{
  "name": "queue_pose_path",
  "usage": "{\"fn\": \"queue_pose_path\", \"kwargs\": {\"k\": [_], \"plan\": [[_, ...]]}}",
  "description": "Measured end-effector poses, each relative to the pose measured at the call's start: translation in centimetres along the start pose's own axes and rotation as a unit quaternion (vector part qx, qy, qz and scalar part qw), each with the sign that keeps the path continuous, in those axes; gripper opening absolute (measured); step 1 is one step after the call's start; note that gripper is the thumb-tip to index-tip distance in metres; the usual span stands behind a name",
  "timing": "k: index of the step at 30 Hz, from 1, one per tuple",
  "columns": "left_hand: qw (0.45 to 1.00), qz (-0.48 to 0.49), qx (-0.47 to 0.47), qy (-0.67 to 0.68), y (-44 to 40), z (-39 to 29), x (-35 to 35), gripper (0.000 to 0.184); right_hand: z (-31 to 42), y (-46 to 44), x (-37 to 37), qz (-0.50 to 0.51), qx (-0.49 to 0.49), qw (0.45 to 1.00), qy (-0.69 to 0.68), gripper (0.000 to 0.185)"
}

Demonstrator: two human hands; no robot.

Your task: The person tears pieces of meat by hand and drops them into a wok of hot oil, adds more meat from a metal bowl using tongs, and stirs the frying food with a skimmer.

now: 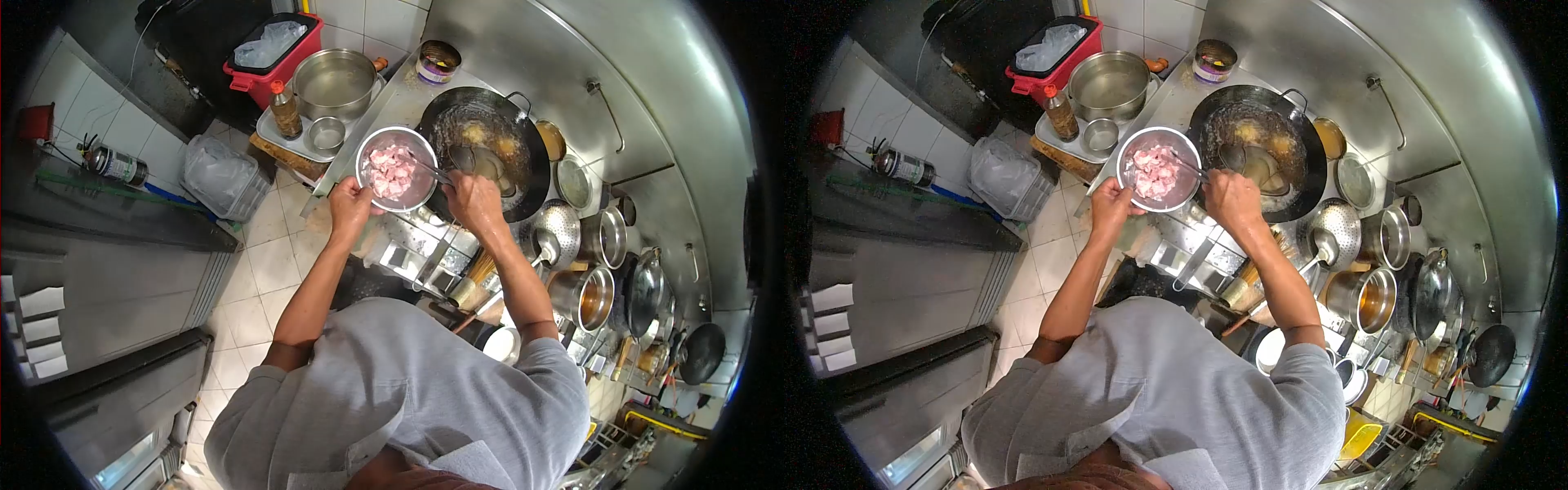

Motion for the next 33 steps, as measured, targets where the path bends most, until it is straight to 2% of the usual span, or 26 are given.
{"fn": "queue_pose_path", "kwargs": {"k": [1,3,7,11,15,17,18,20,24,26,27,29,31,33], "plan": [[1.0,0.0,0.001,-0.006,-0.2,0.3,-0.1,0.006,-0.1,0.0,-0.4,0.0,-0.001,1.0,0.001,0.017],[1.0,-0.005,-0.001,-0.007,-0.4,0.9,-0.3,0.006,-0.9,0.2,-2.0,-0.009,0.055,0.997,-0.051,0.016],[0.999,-0.011,-0.025,-0.023,-0.8,1.8,-1.1,0.007,-2.8,-0.2,-4.0,-0.031,0.071,0.993,-0.087,0.017],[1.0,-0.021,-0.021,-0.002,-0.6,1.6,-0.9,0.007,-6.1,-1.7,-4.7,-0.074,0.106,0.989,-0.078,0.018],[0.999,-0.038,-0.033,-0.003,-0.4,1.5,-1.3,0.007,-15.3,-5.9,2.2,-0.111,0.138,0.984,0.0,0.02],[0.998,-0.056,-0.034,0.009,0.2,0.2,-1.2,0.006,-19.2,-8.7,5.6,-0.069,0.184,0.978,0.067,0.025],[0.998,-0.058,-0.033,0.009,0.3,0.1,-1.3,0.006,-20.4,-9.9,6.7,-0.07,0.182,0.979,0.067,0.025],[0.997,-0.072,-0.035,0.018,0.5,0.0,-1.6,0.006,-22.3,-11.3,8.5,-0.025,0.243,0.965,0.095,0.029],[0.996,-0.087,-0.034,0.014,0.8,-0.1,-2.4,0.006,-23.5,-12.1,9.8,0.002,0.271,0.957,0.105,0.031],[0.996,-0.077,-0.04,0.004,0.8,0.0,-2.5,0.007,-18.3,-10.5,5.0,0.002,0.248,0.964,0.096,0.032],[0.996,-0.076,-0.036,0.02,0.7,-0.1,-2.4,0.006,-15.7,-9.1,3.2,-0.048,0.218,0.973,0.055,0.035],[0.996,-0.08,-0.029,0.005,0.3,0.4,-2.7,0.006,-12.3,-6.9,2.6,-0.057,0.139,0.989,-0.003,0.035],[0.998,-0.064,-0.016,-0.01,-0.3,1.4,-3.1,0.006,-6.6,-3.8,-1.0,0.058,0.105,0.979,-0.163,0.033],[0.998,-0.068,-0.003,0.003,0.0,0.6,-2.4,0.005,-4.0,-1.9,-0.4,0.098,0.064,0.983,-0.14,0.03]]}}
Point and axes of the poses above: each hand's wrist, its own y-axis away from the middle knuckle, its own x-axis out of the palm, z = x × y, the point moved 3 cm from there along -y, towards the middle knuckle, and after that the axes turned 8 degrees about y, right-handed, at the moved point
